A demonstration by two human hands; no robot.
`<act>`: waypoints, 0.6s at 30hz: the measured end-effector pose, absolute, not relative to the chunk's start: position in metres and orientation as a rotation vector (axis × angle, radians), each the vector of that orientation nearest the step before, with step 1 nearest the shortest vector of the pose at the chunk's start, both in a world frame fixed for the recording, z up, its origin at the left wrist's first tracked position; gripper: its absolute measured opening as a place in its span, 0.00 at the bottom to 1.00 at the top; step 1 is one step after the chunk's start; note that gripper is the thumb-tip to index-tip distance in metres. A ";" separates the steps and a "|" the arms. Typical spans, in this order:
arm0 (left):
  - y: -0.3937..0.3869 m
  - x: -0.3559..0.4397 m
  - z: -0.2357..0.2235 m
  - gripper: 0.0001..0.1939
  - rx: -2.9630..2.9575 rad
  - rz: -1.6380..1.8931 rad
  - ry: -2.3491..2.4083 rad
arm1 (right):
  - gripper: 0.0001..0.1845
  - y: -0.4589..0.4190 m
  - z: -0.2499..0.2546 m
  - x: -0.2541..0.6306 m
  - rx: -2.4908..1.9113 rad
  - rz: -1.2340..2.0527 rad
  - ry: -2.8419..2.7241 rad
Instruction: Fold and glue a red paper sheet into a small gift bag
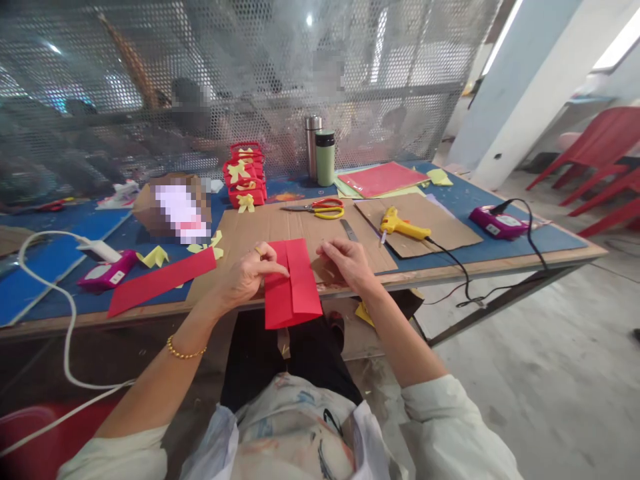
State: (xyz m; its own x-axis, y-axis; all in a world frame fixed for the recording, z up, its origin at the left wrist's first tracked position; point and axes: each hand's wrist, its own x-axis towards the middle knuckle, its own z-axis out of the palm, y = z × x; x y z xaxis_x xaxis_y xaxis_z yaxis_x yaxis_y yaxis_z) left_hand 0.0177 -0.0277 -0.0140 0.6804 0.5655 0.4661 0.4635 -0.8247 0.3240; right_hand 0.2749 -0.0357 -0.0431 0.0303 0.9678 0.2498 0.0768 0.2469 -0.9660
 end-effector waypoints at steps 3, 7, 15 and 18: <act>-0.026 0.016 -0.021 0.18 2.694 0.859 0.761 | 0.26 -0.037 -0.042 0.274 -1.085 0.920 -1.410; -0.029 0.019 -0.028 0.15 2.654 0.790 0.730 | 0.23 -0.038 -0.040 0.274 -1.089 0.814 -1.489; -0.038 0.022 -0.024 0.14 2.504 0.878 0.867 | 0.16 -0.038 -0.040 0.272 -1.086 0.676 -1.611; -0.039 0.022 -0.020 0.11 2.494 0.871 0.924 | 0.13 -0.036 -0.038 0.271 -1.022 0.575 -1.711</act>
State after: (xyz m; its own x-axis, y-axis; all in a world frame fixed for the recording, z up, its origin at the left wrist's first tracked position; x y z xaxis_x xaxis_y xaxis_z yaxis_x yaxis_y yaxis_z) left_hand 0.0218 -0.0389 -0.0199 0.6005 0.6759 0.4272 0.4663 -0.7300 0.4996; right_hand 0.2707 -0.0359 -0.0384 -0.1225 0.8453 0.5201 0.3598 0.5262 -0.7705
